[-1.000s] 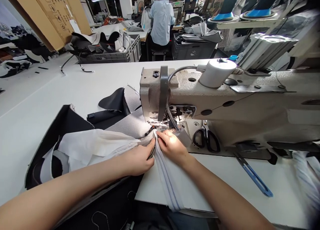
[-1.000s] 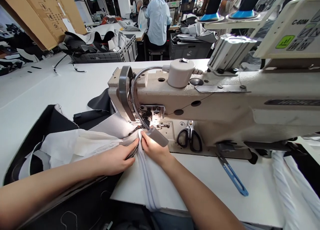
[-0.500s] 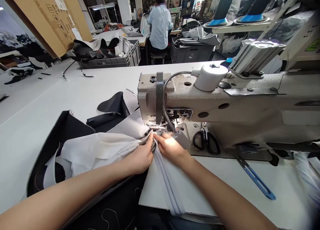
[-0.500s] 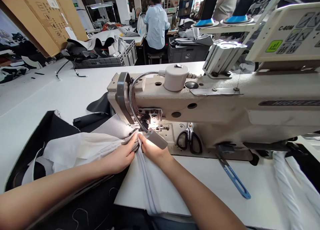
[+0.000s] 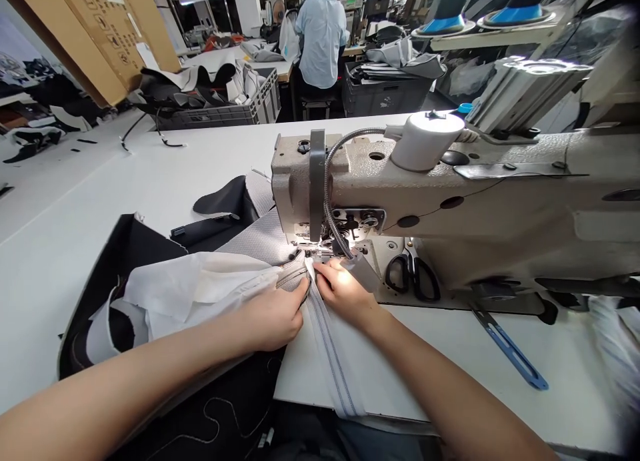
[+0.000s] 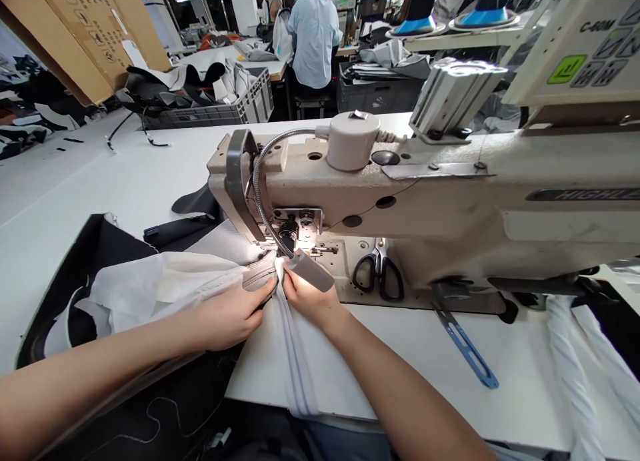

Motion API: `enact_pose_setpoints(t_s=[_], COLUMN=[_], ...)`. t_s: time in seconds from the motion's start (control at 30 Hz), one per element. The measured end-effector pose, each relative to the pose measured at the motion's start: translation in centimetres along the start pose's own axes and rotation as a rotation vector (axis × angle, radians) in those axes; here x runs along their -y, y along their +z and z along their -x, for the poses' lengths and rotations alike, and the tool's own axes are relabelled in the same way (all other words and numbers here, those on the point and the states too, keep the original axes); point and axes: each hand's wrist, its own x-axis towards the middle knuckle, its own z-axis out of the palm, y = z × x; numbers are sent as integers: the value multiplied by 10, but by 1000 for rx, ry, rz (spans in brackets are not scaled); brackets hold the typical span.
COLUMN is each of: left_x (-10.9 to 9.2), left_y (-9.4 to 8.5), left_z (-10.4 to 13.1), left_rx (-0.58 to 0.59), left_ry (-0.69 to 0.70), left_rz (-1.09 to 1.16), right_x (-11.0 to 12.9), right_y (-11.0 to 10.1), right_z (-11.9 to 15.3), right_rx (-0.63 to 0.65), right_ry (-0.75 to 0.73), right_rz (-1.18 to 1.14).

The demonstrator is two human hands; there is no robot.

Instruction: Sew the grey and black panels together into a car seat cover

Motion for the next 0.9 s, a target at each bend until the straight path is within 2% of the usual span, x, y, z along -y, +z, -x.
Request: enact_pose_setpoints(t_s=[0.1, 0.27, 0.47, 0.57, 0.77, 0.9], left_x=[2, 4, 4, 10, 14, 13], left_y=[-1, -5, -14, -8, 10, 9], left_z=[-5, -19, -18, -14, -17, -26], left_rx=[31, -34, -20, -28, -112, -158], left_ry=[1, 19, -33, 28, 53, 59], left_rz=[22, 7, -52, -33, 52, 81], right_x=[2, 1, -1, 0, 6, 7], right_y=[4, 4, -2, -5, 2, 5], right_z=[2, -2, -10, -11, -5, -4], right_rx=[36, 75, 46, 38, 47, 36], right_ry=[10, -4, -22, -7, -21, -58], right_rz=[-45, -106, 27, 95, 62, 29])
